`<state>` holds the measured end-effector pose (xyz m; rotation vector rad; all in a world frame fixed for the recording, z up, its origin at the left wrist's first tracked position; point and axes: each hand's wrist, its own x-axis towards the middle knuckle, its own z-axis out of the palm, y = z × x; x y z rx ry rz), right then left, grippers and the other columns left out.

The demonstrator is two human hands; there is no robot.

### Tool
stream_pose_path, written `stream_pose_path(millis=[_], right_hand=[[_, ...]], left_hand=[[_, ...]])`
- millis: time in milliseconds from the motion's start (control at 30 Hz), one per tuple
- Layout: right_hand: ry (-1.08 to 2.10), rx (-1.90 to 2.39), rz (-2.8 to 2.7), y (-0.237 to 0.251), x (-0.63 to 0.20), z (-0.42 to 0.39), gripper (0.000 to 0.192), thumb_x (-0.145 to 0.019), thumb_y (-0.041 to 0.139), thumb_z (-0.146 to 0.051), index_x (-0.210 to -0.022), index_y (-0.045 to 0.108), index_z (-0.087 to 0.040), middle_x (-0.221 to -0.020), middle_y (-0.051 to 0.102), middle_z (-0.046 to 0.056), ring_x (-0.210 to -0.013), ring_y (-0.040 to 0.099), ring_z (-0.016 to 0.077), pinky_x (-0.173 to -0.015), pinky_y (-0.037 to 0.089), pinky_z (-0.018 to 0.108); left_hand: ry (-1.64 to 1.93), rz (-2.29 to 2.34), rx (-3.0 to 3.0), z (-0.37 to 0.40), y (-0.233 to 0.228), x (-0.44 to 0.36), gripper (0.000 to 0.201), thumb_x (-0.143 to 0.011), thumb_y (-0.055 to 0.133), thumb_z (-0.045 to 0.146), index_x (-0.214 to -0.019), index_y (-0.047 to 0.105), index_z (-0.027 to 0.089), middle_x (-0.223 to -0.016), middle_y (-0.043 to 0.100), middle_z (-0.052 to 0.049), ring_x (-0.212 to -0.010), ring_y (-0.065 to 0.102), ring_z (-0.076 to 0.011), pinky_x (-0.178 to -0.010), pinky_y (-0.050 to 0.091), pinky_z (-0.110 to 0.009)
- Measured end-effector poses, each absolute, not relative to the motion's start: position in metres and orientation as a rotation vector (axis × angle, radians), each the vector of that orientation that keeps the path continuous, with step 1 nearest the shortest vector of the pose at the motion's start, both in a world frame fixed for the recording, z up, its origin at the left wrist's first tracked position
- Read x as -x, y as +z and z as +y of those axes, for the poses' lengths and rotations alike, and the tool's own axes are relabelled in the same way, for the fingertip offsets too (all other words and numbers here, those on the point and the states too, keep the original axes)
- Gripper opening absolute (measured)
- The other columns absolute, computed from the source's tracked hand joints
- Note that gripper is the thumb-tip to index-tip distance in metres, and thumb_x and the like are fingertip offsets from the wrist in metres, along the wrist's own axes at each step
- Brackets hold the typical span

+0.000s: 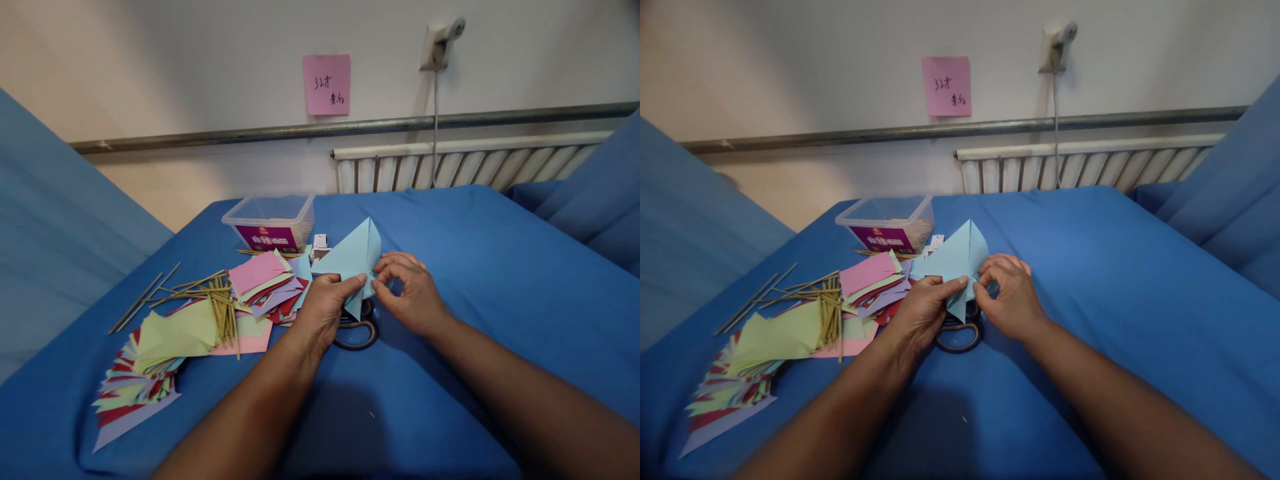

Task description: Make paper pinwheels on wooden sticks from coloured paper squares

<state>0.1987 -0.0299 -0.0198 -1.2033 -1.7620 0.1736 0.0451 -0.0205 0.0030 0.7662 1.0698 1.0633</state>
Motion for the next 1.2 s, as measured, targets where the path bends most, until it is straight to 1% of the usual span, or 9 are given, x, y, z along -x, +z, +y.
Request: stream_pose_path(millis=[233,367,500,700,933,1100,1200], right_hand=[[0.124,1.202,-1.801,-0.0133,-0.2,-0.0328,0.012,-0.073,0.062,-0.019,-0.065,0.055,-0.023,-0.09,0.068,0.002,-0.102,0.059,0.0262,-0.091,0.038,0.048],[0.121,1.18,-1.796,-0.0149,-0.1992,-0.0332,0.01,-0.076,0.063,-0.021,-0.069,0.057,-0.024,-0.089,0.068,0.001,-0.102,0.059,0.0252,-0.092,0.038,0.047],[0.203,1.185,-1.751,-0.0183,-0.1977,-0.0323,0.009,-0.079,0.062,-0.023,-0.07,0.058,-0.024,-0.086,0.068,0.001,-0.097,0.06,0.0232,-0.089,0.041,0.043],[0.358,1.231,-1.73,-0.0162,-0.1991,-0.0311,0.012,-0.081,0.059,-0.023,-0.069,0.057,-0.023,-0.086,0.067,0.001,-0.092,0.06,0.0212,-0.086,0.042,0.04],[0.329,1.288,-1.821,-0.0135,-0.1996,-0.0323,0.015,-0.082,0.06,-0.026,-0.068,0.057,-0.022,-0.085,0.067,0.001,-0.089,0.059,0.0212,-0.087,0.039,0.041],[0.315,1.293,-1.773,-0.014,-0.1984,-0.0329,0.016,-0.082,0.061,-0.027,-0.067,0.057,-0.022,-0.083,0.067,0.001,-0.086,0.059,0.0208,-0.084,0.04,0.04],[0.351,1.312,-1.729,-0.0146,-0.1981,-0.0323,0.015,-0.083,0.059,-0.028,-0.069,0.057,-0.023,-0.083,0.067,0.001,-0.086,0.059,0.0209,-0.083,0.041,0.039]], left_hand=[[1.05,1.061,-0.824,-0.0209,-0.0001,-0.0433,0.025,-0.055,0.084,0.026,-0.063,0.065,0.011,-0.06,0.063,-0.003,-0.049,0.054,-0.0108,-0.048,0.041,-0.024],[1.05,1.04,-0.803,-0.0213,0.0016,-0.0441,0.024,-0.055,0.083,0.024,-0.064,0.065,0.011,-0.059,0.062,-0.002,-0.05,0.055,-0.0105,-0.05,0.042,-0.024],[1.045,1.03,-0.787,-0.0222,0.004,-0.0448,0.023,-0.056,0.083,0.023,-0.064,0.065,0.011,-0.057,0.061,-0.001,-0.047,0.053,-0.0091,-0.048,0.041,-0.022],[1.01,1.019,-0.803,-0.0224,0.0018,-0.0441,0.026,-0.058,0.082,0.027,-0.069,0.066,0.01,-0.063,0.063,-0.002,-0.051,0.056,-0.0108,-0.051,0.043,-0.023],[1.013,1.073,-0.828,-0.0227,-0.0008,-0.0438,0.027,-0.057,0.083,0.027,-0.067,0.064,0.011,-0.062,0.063,-0.002,-0.051,0.056,-0.0105,-0.05,0.043,-0.023],[1.004,1.047,-0.834,-0.0241,0.0018,-0.0439,0.026,-0.058,0.082,0.027,-0.068,0.066,0.01,-0.06,0.062,-0.002,-0.048,0.054,-0.0094,-0.048,0.042,-0.022],[0.995,1.03,-0.846,-0.0241,0.0019,-0.0438,0.028,-0.059,0.082,0.03,-0.071,0.066,0.009,-0.063,0.064,-0.004,-0.05,0.056,-0.0108,-0.05,0.044,-0.023]])
